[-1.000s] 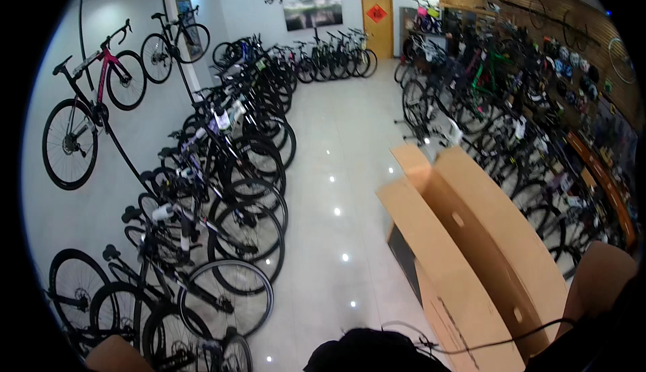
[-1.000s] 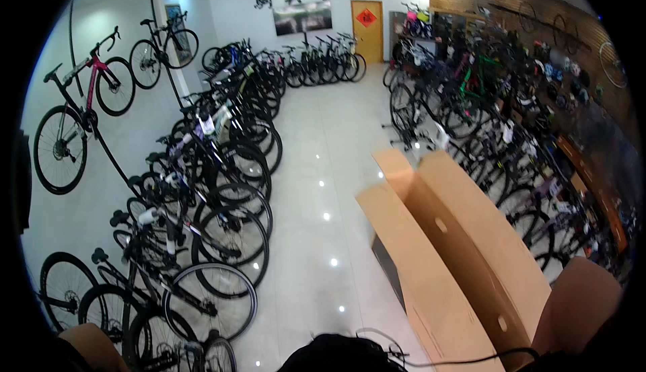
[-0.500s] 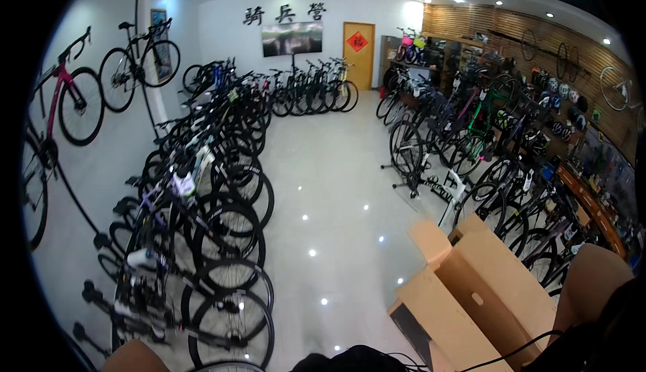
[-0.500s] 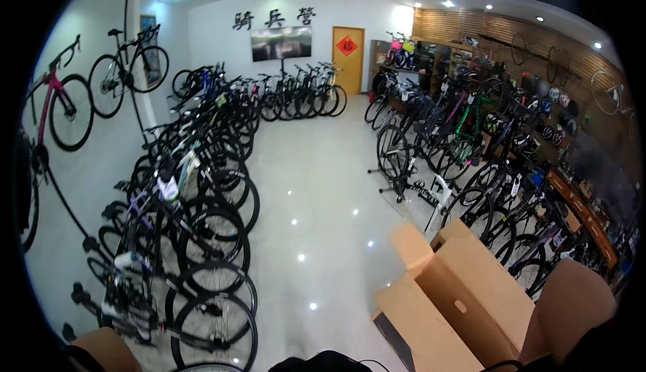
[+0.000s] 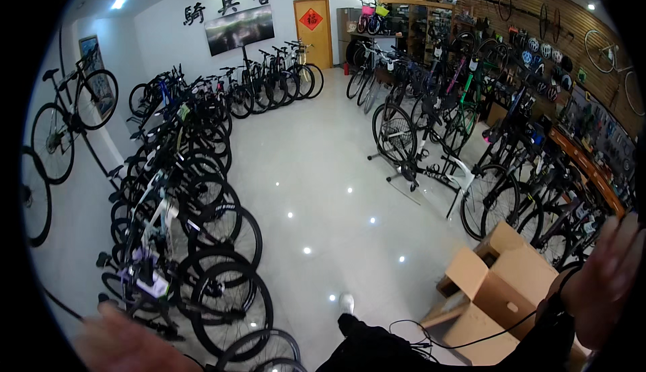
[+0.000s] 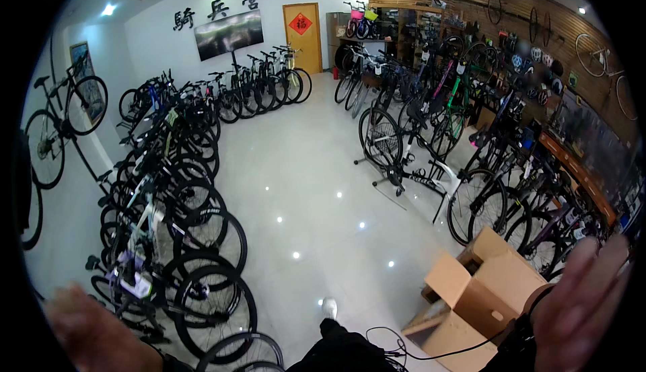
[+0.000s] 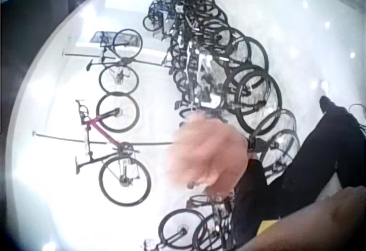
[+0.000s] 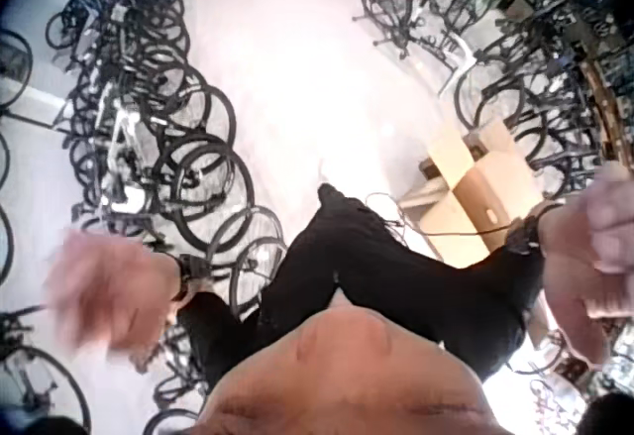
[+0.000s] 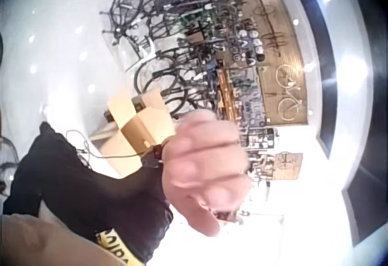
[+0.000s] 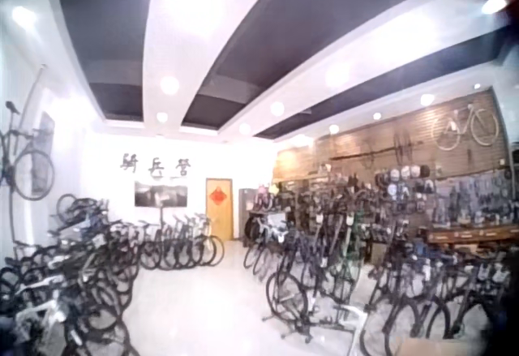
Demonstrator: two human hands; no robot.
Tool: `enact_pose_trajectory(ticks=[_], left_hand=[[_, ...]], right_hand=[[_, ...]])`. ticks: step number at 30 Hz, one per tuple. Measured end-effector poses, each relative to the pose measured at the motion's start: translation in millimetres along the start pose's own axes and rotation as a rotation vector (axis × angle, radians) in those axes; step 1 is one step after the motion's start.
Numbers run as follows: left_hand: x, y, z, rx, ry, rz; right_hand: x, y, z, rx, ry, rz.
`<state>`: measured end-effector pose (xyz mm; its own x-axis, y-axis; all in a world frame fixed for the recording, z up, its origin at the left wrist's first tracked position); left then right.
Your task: The person picks up a bicycle wheel, removes the tire and inner tube by hand, and places them down. They search through boxes on a shelf, select a new inner tube box, and remove the inner tube from its packaging.
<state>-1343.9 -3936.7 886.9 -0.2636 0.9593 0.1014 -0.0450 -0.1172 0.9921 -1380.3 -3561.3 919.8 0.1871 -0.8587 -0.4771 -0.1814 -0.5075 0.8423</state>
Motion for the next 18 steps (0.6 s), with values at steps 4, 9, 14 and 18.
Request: enact_pose_trajectory(ticks=[4, 9, 14, 18], left_hand=[[-43, -68, -179, -0.587, 0.578, -0.743], [-119, -200, -379, -1.124, 0.766, -0.761], [-206, -364, -512, -1.73, 0.575, -0.692], [-174, -331, -616, -1.829, 0.827, -0.931]], right_hand=[[9, 17, 132, 0.093, 0.106, 0.067], [35, 66, 360, 0.309, 0.357, 0.016], [106, 87, 618, 0.682, 0.092, -0.189], [142, 28, 811, 0.905, -0.191, -0.417]])
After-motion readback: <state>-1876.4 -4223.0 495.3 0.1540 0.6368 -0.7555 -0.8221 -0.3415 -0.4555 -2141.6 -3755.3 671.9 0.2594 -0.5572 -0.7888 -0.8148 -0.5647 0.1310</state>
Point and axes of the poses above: each hand's wrist, its own y-axis towards the middle knuckle, its own x-axis out of the palm, z = x × y, the point moved 3 cm from there along y, towards the middle knuckle, and after that the axes turned 4 degrees about z, right-handed, at the moved point
